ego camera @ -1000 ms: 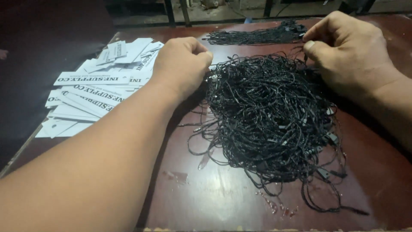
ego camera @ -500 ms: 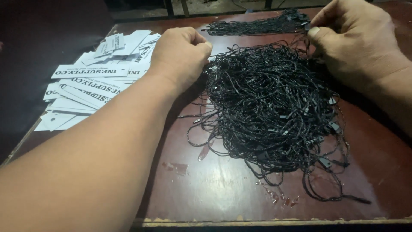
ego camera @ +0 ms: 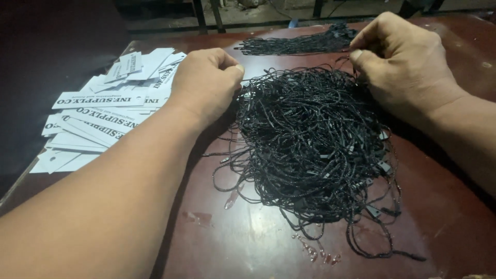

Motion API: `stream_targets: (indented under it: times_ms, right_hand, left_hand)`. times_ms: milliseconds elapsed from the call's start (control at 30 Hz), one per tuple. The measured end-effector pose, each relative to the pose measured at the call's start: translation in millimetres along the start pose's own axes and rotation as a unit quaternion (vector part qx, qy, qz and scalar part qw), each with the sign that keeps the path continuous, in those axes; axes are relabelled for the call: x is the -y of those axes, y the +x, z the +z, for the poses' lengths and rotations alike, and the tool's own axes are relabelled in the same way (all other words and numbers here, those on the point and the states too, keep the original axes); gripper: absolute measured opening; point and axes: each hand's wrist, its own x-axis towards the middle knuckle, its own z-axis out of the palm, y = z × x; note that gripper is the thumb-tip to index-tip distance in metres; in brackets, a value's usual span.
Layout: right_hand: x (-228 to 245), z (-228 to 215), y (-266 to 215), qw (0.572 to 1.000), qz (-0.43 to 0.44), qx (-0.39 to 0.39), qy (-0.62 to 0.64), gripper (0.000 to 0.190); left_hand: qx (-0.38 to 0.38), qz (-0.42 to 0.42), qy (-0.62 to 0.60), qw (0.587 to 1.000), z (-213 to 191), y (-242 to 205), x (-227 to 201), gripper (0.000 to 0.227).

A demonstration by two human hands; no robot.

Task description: The person repeatedly picks tangled black cords from a large pile on a table, separates them by hand, and places the untangled cords into a growing pile to the right. White paper tags are visible on the left side of the table.

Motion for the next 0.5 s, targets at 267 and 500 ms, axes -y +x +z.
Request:
stream_targets:
  times_ms: [267,500]
  right_hand:
    - [-16,2,5,0.999,-0.026,-0.011,-0.020,0.005]
    - [-10,5,0,0.994,0.046,0.010,0.101,0.010]
  left_hand:
    - [-0.005,0.002,-0.007,1.000,-1,-1,-1,0.018]
    - [-0.014,0.015,-0.017,1.000,2,2,4,0.017]
